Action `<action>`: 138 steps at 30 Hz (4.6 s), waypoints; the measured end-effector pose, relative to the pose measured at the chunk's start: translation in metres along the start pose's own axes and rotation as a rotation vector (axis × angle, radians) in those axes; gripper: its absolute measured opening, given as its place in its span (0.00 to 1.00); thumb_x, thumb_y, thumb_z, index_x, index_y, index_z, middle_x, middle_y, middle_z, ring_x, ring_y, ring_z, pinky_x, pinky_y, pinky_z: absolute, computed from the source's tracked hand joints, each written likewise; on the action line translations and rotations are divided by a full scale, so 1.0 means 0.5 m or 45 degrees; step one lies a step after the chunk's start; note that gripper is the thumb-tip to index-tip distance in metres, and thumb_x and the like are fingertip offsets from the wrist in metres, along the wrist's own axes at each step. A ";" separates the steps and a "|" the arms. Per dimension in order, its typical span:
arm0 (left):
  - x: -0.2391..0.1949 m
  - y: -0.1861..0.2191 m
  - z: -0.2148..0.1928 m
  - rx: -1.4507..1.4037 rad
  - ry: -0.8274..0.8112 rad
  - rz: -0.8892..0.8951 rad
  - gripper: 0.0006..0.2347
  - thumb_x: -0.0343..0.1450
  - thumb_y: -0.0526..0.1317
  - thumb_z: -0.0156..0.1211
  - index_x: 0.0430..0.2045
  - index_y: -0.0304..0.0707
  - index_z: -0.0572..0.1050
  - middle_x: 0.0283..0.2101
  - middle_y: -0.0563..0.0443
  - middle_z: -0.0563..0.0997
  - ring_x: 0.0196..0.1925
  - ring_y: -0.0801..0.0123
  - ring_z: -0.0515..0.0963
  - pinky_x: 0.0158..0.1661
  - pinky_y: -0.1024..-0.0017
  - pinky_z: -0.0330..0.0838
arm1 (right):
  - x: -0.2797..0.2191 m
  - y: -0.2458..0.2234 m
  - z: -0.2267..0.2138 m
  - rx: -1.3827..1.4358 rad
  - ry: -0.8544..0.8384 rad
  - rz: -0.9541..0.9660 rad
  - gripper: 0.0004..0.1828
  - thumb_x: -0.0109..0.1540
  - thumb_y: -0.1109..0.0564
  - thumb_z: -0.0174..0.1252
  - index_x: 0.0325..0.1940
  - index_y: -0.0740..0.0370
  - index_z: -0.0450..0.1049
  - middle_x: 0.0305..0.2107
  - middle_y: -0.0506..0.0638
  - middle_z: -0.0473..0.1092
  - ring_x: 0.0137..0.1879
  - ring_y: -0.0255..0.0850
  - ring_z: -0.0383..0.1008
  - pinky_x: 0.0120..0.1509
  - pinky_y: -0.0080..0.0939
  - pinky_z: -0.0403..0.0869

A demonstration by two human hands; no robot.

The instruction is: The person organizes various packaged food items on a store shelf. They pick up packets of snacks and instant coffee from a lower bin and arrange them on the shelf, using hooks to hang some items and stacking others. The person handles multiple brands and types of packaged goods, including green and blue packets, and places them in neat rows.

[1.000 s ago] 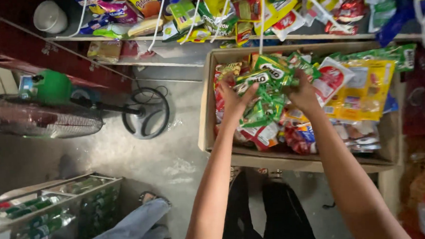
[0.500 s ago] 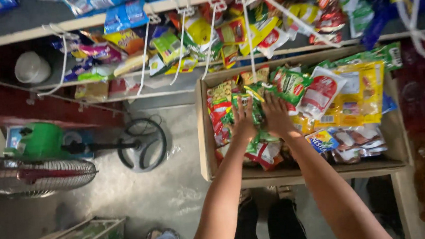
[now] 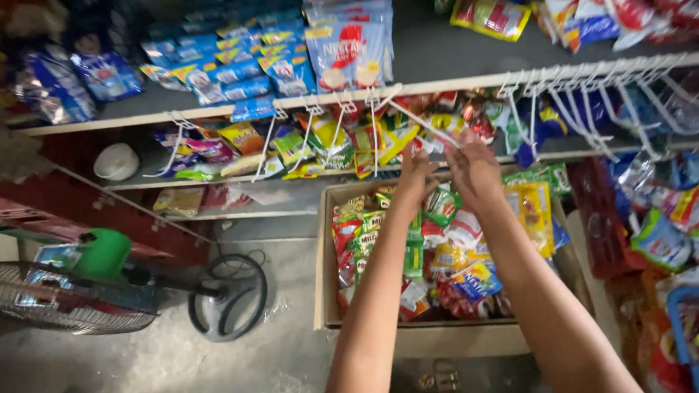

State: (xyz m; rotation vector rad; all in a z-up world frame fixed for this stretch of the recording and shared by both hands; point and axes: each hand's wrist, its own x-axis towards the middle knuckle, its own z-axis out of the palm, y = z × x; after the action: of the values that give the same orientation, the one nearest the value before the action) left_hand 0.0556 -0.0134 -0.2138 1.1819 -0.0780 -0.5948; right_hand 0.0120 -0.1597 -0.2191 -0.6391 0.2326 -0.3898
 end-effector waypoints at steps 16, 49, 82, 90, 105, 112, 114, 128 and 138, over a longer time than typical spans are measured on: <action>-0.096 0.224 0.240 -0.546 -0.178 0.385 0.13 0.76 0.35 0.56 0.53 0.28 0.75 0.44 0.47 0.82 0.35 0.74 0.81 0.34 0.77 0.78 | -0.320 -0.298 0.327 -1.149 -0.207 -0.806 0.12 0.70 0.64 0.51 0.56 0.64 0.76 0.46 0.51 0.77 0.42 0.33 0.74 0.41 0.36 0.72; 0.027 -0.112 0.813 1.626 -0.296 1.063 0.33 0.66 0.29 0.53 0.68 0.17 0.51 0.73 0.24 0.55 0.77 0.44 0.50 0.74 0.54 0.41 | -0.123 -0.727 -0.199 -1.677 0.038 -1.212 0.08 0.72 0.68 0.46 0.48 0.71 0.71 0.42 0.58 0.77 0.48 0.44 0.78 0.58 0.41 0.75; 0.134 0.202 0.312 1.382 0.118 1.245 0.20 0.71 0.32 0.53 0.61 0.30 0.68 0.59 0.28 0.73 0.63 0.35 0.69 0.63 0.52 0.64 | 0.181 -0.327 0.120 -2.025 -0.258 -1.290 0.28 0.58 0.60 0.55 0.64 0.62 0.68 0.58 0.67 0.66 0.69 0.64 0.59 0.74 0.64 0.54; 0.307 0.178 0.224 1.719 0.295 0.699 0.28 0.77 0.52 0.47 0.70 0.33 0.56 0.62 0.27 0.72 0.60 0.36 0.74 0.61 0.50 0.67 | 0.422 -0.243 0.044 -2.539 -0.187 -1.060 0.44 0.53 0.46 0.64 0.67 0.68 0.57 0.63 0.77 0.56 0.71 0.71 0.52 0.71 0.70 0.48; 0.294 0.262 0.256 2.017 0.431 0.668 0.44 0.64 0.64 0.63 0.73 0.60 0.43 0.78 0.53 0.46 0.77 0.51 0.43 0.65 0.30 0.45 | 0.719 -0.337 0.103 -1.782 -1.349 0.163 0.29 0.52 0.53 0.63 0.57 0.67 0.80 0.52 0.67 0.79 0.59 0.54 0.79 0.67 0.48 0.74; 0.361 0.222 0.235 1.980 0.470 0.680 0.31 0.71 0.62 0.57 0.67 0.51 0.63 0.72 0.51 0.66 0.80 0.56 0.53 0.68 0.38 0.57 | 0.769 -0.280 0.091 -2.811 -0.228 -0.926 0.52 0.54 0.48 0.66 0.81 0.40 0.53 0.75 0.59 0.52 0.73 0.60 0.60 0.71 0.60 0.66; 0.342 0.232 0.239 1.793 0.507 0.827 0.40 0.66 0.60 0.62 0.73 0.52 0.53 0.74 0.41 0.58 0.74 0.51 0.57 0.66 0.43 0.59 | 0.581 -0.322 0.300 -2.983 -0.282 -0.646 0.56 0.55 0.34 0.68 0.80 0.32 0.42 0.78 0.45 0.31 0.84 0.61 0.23 0.69 0.92 0.44; 0.301 0.229 0.246 1.577 0.703 1.409 0.24 0.70 0.51 0.62 0.62 0.54 0.66 0.61 0.46 0.74 0.59 0.47 0.73 0.51 0.51 0.75 | 0.706 -0.297 0.091 -2.946 -0.963 -0.497 0.45 0.48 0.37 0.72 0.65 0.57 0.72 0.56 0.59 0.71 0.60 0.54 0.75 0.63 0.49 0.74; 0.275 0.230 0.229 1.319 0.525 1.638 0.18 0.64 0.26 0.52 0.47 0.44 0.73 0.49 0.42 0.79 0.55 0.45 0.74 0.48 0.56 0.74 | 0.317 -0.373 0.158 -2.900 -0.330 -0.341 0.40 0.63 0.40 0.54 0.78 0.23 0.46 0.81 0.38 0.27 0.82 0.66 0.30 0.72 0.85 0.47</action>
State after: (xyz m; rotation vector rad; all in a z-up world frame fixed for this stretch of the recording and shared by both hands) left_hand 0.1759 -0.1473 -0.1007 1.8745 -0.7939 0.9538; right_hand 0.1286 -0.3213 -0.0567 -2.9582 0.2661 -0.1216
